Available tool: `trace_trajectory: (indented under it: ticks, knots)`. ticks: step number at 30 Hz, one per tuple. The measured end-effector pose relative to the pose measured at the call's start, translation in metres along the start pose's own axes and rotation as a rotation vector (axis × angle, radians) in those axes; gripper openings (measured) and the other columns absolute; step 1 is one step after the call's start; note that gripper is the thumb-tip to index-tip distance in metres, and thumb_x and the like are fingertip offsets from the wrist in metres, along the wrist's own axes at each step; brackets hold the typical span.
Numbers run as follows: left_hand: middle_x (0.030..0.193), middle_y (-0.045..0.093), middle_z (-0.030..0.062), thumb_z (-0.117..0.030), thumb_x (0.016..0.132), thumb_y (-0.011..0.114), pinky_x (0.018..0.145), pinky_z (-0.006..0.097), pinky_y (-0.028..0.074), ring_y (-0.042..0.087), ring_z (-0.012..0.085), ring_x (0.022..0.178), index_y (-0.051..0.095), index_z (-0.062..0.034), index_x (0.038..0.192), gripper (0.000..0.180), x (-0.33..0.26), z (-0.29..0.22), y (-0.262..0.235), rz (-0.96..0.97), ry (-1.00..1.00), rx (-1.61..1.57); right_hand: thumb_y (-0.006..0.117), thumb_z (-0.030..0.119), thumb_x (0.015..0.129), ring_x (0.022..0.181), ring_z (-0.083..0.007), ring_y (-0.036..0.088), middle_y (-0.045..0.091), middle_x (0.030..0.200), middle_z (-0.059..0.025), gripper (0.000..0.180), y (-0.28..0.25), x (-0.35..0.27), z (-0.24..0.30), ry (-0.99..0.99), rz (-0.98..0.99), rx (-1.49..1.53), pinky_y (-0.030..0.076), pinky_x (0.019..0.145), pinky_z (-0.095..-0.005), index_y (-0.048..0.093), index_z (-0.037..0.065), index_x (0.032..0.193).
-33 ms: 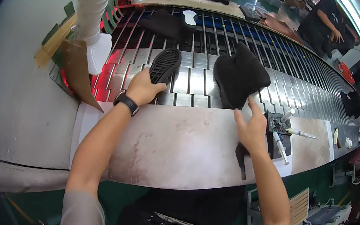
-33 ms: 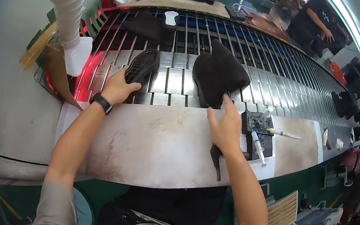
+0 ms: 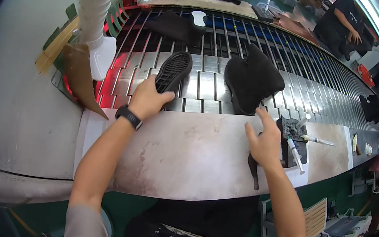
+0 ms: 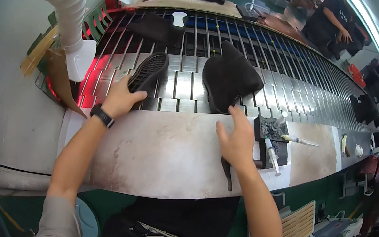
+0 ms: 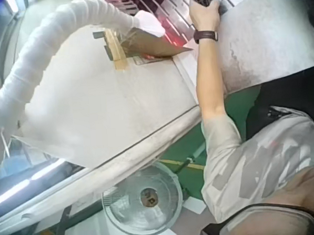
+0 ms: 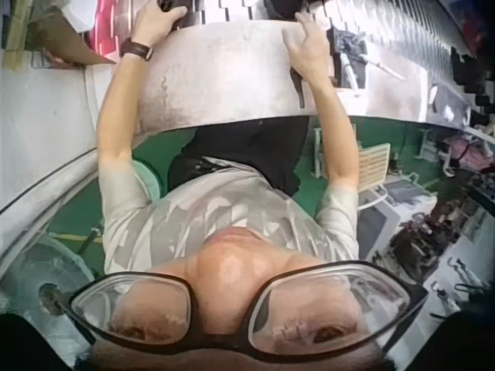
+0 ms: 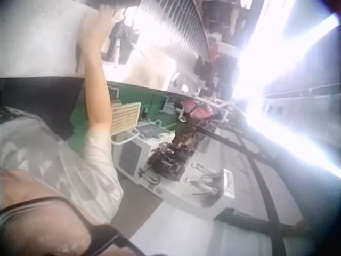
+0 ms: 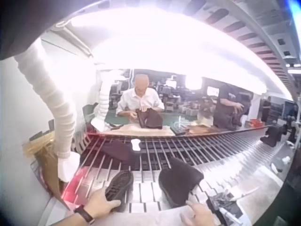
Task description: The person fits a black sole onto a black boot by hand, pressing firmly along the edges. They rotate the boot to check the fit and smooth the upper material against the sole.
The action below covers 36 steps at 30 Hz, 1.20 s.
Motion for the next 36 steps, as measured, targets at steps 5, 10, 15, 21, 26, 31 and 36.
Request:
trace_trajectory:
  ticks: [5,10,15,21,26,31,36]
  knots:
    - [0.139,0.062,0.0332,-0.026,0.08,0.09,0.11,0.049,0.051,0.063,0.0482,0.128,0.045,0.0131,0.153,0.094,-0.138,-0.044,-0.002,-0.024,0.301,0.082,0.083,0.018,0.086,0.129,-0.0459,0.064,0.073,0.133,-0.0242,0.04,-0.017,-0.047,-0.009,-0.186,-0.032,-0.05,0.052,0.109,-0.0509,0.075,0.0,0.12]
    - [0.15,0.055,0.0355,-0.032,0.081,0.093,0.121,0.05,0.043,0.055,0.0486,0.141,0.043,0.0125,0.155,0.099,-0.183,-0.066,0.019,0.284,0.22,0.275,0.084,0.017,0.084,0.126,-0.0444,0.066,0.078,0.12,-0.0167,0.028,-0.018,-0.041,0.002,-0.135,-0.023,0.003,0.055,0.103,-0.0495,0.078,0.0,0.105]
    - [0.143,0.065,0.033,-0.039,0.089,0.087,0.117,0.048,0.048,0.063,0.043,0.137,0.056,0.0116,0.147,0.083,-0.034,-0.078,0.047,0.078,0.27,0.099,0.084,0.018,0.082,0.125,-0.0441,0.067,0.08,0.11,-0.0126,0.026,-0.021,-0.044,-0.001,-0.135,0.003,0.047,0.057,0.098,-0.0494,0.079,0.002,0.102]
    - [0.14,0.064,0.0376,-0.052,0.074,0.097,0.118,0.043,0.047,0.062,0.0505,0.135,0.032,0.0159,0.159,0.127,0.072,-0.159,0.18,0.298,0.469,0.004,0.085,0.018,0.08,0.125,-0.0419,0.067,0.079,0.107,-0.0114,0.025,-0.019,-0.042,-0.009,-0.106,0.059,0.057,0.057,0.092,-0.0491,0.078,0.003,0.098]
    - [0.13,0.068,0.0257,-0.041,0.08,0.096,0.1,0.042,0.057,0.072,0.0357,0.11,0.044,0.0158,0.143,0.1,0.088,-0.196,0.227,0.222,0.572,-0.129,0.086,0.012,0.076,0.12,-0.0479,0.067,0.078,0.105,-0.0143,0.026,-0.033,-0.041,-0.002,-0.089,0.068,0.101,0.057,0.098,-0.0506,0.076,0.001,0.098]
    - [0.111,0.075,0.0257,-0.051,0.072,0.1,0.088,0.039,0.059,0.073,0.0342,0.107,0.067,0.0104,0.125,0.088,0.136,-0.2,0.258,-0.949,0.401,-0.061,0.086,0.011,0.075,0.12,-0.049,0.067,0.078,0.105,-0.0141,0.028,-0.016,-0.031,-0.008,-0.154,0.078,0.138,0.058,0.097,-0.051,0.076,0.001,0.099]
    - [0.135,0.064,0.0411,-0.052,0.081,0.089,0.112,0.044,0.053,0.065,0.0454,0.13,0.04,0.0231,0.147,0.111,0.2,-0.165,0.223,0.33,0.536,0.173,0.087,0.019,0.078,0.125,-0.0449,0.066,0.077,0.107,-0.0108,0.025,-0.025,-0.034,-0.014,-0.13,0.082,0.102,0.055,0.093,-0.0516,0.077,0.004,0.095]
Point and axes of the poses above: each hand's wrist, its own x-axis towards the middle knuckle, its own y-axis out of the palm, z = x × y, the point moved 5 cm from there along x, towards the middle knuckle
